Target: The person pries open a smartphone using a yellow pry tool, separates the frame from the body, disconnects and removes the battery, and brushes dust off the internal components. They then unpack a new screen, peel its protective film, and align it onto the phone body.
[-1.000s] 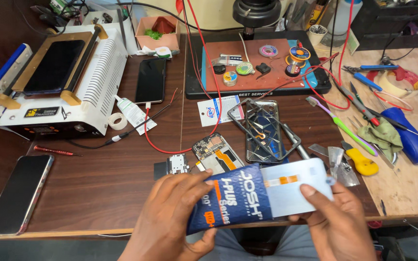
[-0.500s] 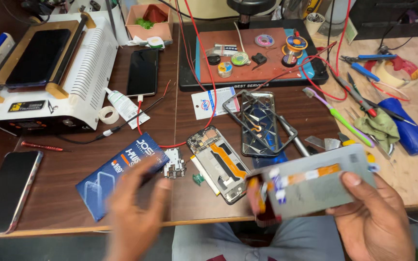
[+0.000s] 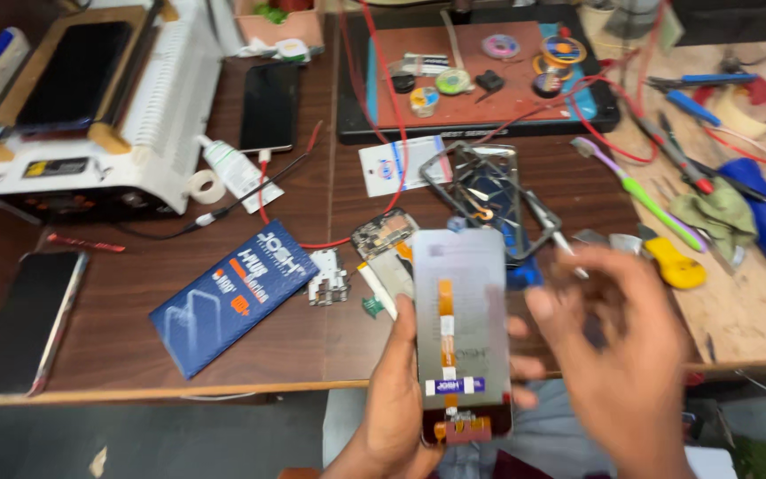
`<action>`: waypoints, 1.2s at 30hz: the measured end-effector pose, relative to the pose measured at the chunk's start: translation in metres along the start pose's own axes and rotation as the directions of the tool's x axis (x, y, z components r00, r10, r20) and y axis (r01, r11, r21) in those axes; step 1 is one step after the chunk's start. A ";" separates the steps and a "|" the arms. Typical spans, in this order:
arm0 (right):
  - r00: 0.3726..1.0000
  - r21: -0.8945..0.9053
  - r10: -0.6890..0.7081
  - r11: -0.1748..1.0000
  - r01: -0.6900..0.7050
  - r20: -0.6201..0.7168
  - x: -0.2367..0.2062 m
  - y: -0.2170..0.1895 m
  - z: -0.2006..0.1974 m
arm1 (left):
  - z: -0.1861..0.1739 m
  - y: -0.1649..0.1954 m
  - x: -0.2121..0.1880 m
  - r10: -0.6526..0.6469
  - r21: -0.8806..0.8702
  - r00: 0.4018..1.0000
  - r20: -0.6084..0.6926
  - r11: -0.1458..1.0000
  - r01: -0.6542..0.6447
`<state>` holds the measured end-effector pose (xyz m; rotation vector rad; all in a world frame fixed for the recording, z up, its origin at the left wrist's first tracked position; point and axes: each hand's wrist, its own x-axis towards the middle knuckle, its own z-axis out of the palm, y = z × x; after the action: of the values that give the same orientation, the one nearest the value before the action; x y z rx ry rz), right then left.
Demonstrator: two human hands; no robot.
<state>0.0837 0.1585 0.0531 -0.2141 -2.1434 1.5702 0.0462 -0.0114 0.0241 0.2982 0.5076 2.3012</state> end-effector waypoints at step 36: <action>0.977 -0.113 0.018 0.994 0.006 0.213 -0.070 0.010 0.055 | -0.018 -0.028 -0.046 0.634 0.396 0.718 -0.288 0.761 -0.513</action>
<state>0.1182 0.0877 0.0115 -0.0918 -2.4014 1.5370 0.0894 -0.0309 -0.0070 0.1156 1.1080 2.9321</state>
